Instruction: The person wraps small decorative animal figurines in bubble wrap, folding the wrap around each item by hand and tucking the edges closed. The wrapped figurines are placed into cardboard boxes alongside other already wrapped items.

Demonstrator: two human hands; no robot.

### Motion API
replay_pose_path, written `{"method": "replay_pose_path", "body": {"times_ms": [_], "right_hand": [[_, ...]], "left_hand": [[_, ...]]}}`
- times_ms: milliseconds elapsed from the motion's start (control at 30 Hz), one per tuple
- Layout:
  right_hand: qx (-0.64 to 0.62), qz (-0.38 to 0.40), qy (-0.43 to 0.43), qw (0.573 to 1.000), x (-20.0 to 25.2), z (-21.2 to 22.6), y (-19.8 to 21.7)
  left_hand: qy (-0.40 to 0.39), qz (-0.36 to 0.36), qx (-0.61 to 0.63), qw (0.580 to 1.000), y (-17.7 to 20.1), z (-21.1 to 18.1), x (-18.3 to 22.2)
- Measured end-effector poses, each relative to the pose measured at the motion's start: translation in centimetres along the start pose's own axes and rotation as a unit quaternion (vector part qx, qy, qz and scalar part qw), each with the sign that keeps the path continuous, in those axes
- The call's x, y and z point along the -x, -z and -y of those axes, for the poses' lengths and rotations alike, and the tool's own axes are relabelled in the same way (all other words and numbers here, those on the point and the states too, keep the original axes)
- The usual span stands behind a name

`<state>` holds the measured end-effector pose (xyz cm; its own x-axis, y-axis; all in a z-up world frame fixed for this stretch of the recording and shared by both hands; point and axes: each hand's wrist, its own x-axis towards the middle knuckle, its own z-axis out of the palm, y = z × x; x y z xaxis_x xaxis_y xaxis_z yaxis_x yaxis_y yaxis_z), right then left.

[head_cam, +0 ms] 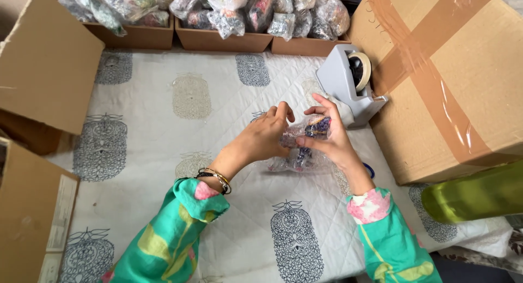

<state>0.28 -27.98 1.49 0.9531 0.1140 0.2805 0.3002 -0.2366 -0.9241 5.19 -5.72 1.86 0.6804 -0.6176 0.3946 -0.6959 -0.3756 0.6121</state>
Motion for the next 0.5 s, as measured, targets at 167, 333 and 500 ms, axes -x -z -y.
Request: {"method": "replay_pose_path", "body": {"times_ms": [167, 333, 500], "right_hand": [[0.029, 0.03, 0.068, 0.997, 0.4, 1.5, -0.3], [-0.023, 0.034, 0.072, 0.997, 0.5, 2.5, 0.6], [-0.035, 0.032, -0.014, 0.999, 0.4, 1.4, 5.2]], "left_hand": [[-0.019, 0.007, 0.035, 0.999, 0.2, 0.0, 1.5], [0.079, 0.024, 0.034, 0.996, -0.1, 0.1, 2.9], [0.015, -0.001, -0.004, 1.0, 0.0, -2.0, 2.6]]}}
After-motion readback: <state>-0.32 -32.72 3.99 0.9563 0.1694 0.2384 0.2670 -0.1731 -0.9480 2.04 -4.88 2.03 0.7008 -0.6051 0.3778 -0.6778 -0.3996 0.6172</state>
